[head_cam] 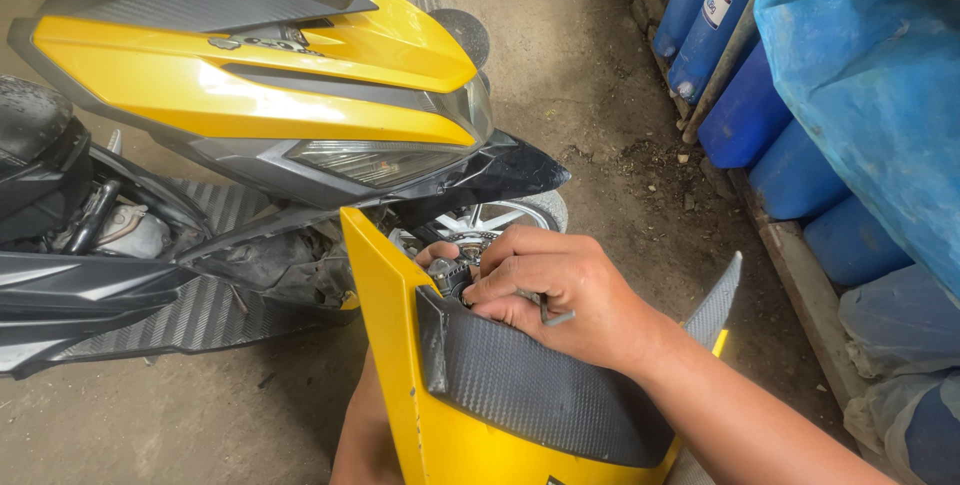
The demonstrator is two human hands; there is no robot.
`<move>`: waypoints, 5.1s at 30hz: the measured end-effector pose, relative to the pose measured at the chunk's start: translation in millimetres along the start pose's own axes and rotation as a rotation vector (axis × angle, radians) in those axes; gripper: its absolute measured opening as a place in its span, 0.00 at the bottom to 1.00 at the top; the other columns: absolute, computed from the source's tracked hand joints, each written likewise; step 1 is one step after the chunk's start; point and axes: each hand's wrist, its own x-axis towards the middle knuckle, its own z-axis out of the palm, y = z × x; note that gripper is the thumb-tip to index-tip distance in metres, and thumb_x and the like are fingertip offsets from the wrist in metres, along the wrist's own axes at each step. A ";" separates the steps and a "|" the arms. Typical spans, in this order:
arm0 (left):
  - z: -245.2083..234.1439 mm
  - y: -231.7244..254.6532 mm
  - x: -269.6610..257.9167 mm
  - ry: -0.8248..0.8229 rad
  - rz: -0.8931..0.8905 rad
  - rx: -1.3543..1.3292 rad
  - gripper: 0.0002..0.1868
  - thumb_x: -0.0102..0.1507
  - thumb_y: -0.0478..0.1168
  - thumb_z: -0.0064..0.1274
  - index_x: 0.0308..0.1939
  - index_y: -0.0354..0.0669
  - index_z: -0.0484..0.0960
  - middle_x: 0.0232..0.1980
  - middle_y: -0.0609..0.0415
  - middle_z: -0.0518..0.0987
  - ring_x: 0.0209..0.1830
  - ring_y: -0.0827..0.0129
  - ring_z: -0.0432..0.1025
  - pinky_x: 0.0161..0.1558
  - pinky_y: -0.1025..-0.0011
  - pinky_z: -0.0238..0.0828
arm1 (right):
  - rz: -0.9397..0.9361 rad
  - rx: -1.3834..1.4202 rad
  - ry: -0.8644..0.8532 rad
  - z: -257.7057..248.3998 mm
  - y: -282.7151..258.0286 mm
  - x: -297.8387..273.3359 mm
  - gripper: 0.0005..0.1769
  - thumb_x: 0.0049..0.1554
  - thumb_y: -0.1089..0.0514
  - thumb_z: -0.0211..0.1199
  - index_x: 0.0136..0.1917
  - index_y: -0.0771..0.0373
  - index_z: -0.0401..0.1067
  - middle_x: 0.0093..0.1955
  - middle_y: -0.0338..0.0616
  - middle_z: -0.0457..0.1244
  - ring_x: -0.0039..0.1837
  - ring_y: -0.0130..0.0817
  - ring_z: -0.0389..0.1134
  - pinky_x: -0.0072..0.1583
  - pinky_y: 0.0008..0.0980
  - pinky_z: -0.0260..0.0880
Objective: The person works on a yellow motorcycle fairing panel by hand, using a hex key to loosen and remove screws from a small black component before positioning the panel back onto the front of the motorcycle.
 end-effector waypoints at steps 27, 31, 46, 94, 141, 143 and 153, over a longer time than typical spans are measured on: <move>-54.8 14.3 20.9 -0.007 -0.044 0.004 0.28 0.66 0.40 0.62 0.64 0.31 0.67 0.53 0.38 0.78 0.52 0.61 0.78 0.52 0.71 0.78 | 0.033 0.002 -0.047 18.5 18.2 6.2 0.09 0.54 0.61 0.74 0.48 0.61 0.79 0.44 0.41 0.69 0.45 0.34 0.73 0.46 0.31 0.74; -42.4 12.2 15.4 0.006 -0.054 0.064 0.28 0.65 0.39 0.62 0.63 0.32 0.68 0.53 0.38 0.78 0.52 0.61 0.78 0.53 0.71 0.78 | 0.008 -0.022 -0.028 21.3 20.3 10.0 0.09 0.51 0.62 0.75 0.47 0.61 0.79 0.44 0.42 0.69 0.46 0.35 0.73 0.46 0.32 0.73; 44.7 24.9 -0.1 0.027 -0.118 0.308 0.31 0.62 0.34 0.66 0.65 0.32 0.67 0.54 0.50 0.73 0.49 0.74 0.75 0.49 0.80 0.75 | 0.142 -0.104 0.056 29.7 -5.7 -1.4 0.08 0.52 0.65 0.72 0.46 0.62 0.78 0.47 0.41 0.67 0.47 0.31 0.73 0.46 0.30 0.72; 13.5 4.6 -36.2 -0.111 -0.052 -0.095 0.22 0.70 0.38 0.56 0.69 0.47 0.72 0.56 0.36 0.76 0.53 0.49 0.75 0.57 0.51 0.75 | 0.494 -0.339 0.224 62.9 -10.9 -89.3 0.10 0.56 0.62 0.66 0.49 0.63 0.67 0.36 0.44 0.71 0.39 0.41 0.75 0.40 0.34 0.71; 91.5 -49.9 -124.5 0.314 -0.723 0.842 0.22 0.65 0.35 0.54 0.61 0.43 0.63 0.45 0.57 0.74 0.43 0.79 0.67 0.46 0.77 0.67 | -0.085 -0.192 -0.700 -30.2 33.0 -92.6 0.21 0.38 0.68 0.70 0.45 0.63 0.66 0.38 0.44 0.68 0.43 0.47 0.72 0.41 0.43 0.69; 86.0 -50.6 -127.6 0.347 -0.741 0.763 0.22 0.65 0.34 0.52 0.61 0.44 0.63 0.45 0.58 0.74 0.43 0.80 0.67 0.45 0.78 0.67 | -0.067 -0.186 -0.672 -26.6 28.9 -92.7 0.20 0.40 0.69 0.70 0.45 0.63 0.66 0.39 0.44 0.67 0.43 0.47 0.72 0.41 0.43 0.68; 63.4 -59.1 -143.6 0.417 -0.722 0.493 0.20 0.67 0.35 0.42 0.64 0.42 0.69 0.42 0.56 0.71 0.35 0.77 0.60 0.38 0.77 0.58 | 0.112 0.283 -0.719 -11.7 5.5 -73.3 0.09 0.48 0.65 0.73 0.42 0.60 0.75 0.39 0.40 0.69 0.44 0.40 0.74 0.48 0.38 0.71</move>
